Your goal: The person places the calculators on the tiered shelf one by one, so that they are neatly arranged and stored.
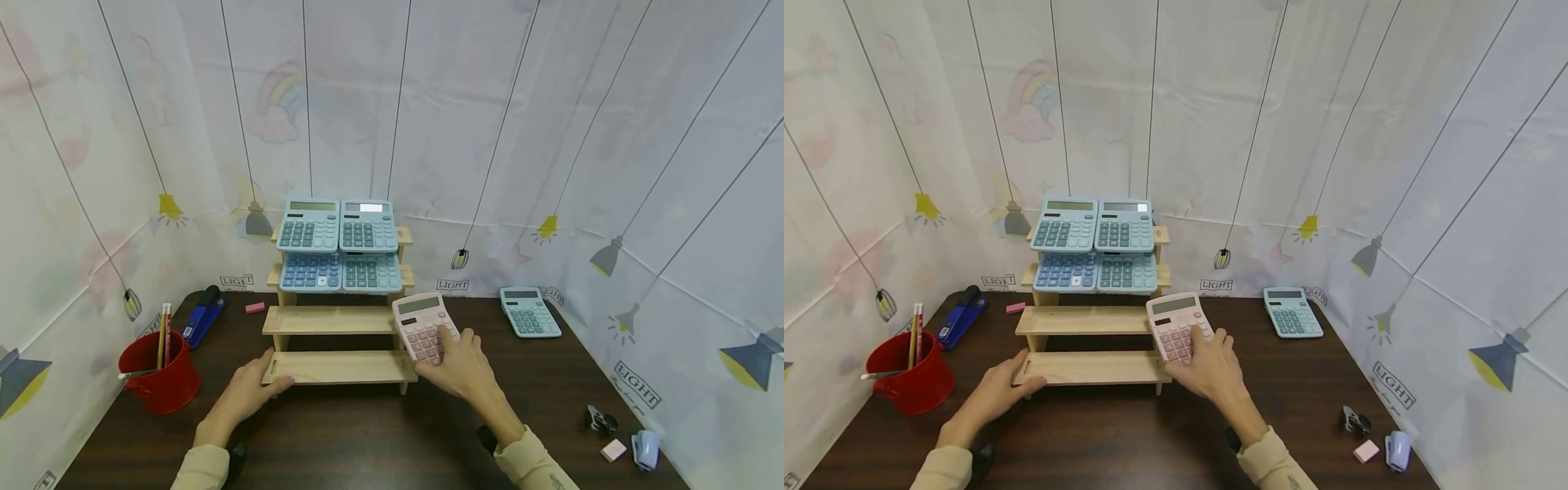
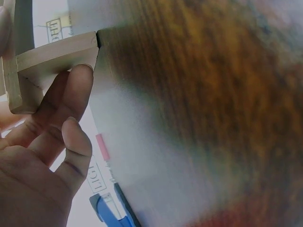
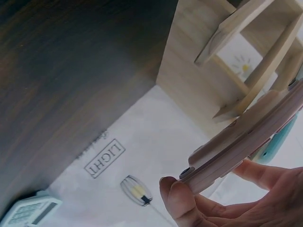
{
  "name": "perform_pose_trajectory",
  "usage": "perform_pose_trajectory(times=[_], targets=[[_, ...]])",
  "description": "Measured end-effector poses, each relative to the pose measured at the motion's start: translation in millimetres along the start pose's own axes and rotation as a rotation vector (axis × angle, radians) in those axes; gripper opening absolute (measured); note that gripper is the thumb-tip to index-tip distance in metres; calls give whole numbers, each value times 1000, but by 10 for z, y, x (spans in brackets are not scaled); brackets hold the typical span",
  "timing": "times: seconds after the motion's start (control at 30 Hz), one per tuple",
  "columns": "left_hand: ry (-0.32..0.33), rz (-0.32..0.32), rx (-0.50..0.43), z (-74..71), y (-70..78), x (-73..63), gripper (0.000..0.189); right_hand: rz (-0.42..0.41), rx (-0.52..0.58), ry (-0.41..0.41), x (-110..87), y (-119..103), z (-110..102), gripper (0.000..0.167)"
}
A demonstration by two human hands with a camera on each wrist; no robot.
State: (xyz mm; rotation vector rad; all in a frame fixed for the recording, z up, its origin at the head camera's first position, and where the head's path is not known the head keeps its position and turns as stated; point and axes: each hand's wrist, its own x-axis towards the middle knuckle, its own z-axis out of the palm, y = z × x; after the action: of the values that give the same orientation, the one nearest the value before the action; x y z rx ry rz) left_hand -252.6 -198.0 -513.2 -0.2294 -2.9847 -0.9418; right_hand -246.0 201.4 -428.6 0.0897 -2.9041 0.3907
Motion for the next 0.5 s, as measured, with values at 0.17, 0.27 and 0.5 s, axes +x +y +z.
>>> perform_pose_trajectory(times=[0.17,0.27,0.5], targets=[[-18,-24,-10,12,7,-19,102,-45,-40,15,13,-87,10,65],[-22,-27,-16,10,16,-22,102,-67,-67,25,19,-137,1,69],[-21,-27,-14,-4,17,-9,102,-101,-93,29,48,-257,22,79]])
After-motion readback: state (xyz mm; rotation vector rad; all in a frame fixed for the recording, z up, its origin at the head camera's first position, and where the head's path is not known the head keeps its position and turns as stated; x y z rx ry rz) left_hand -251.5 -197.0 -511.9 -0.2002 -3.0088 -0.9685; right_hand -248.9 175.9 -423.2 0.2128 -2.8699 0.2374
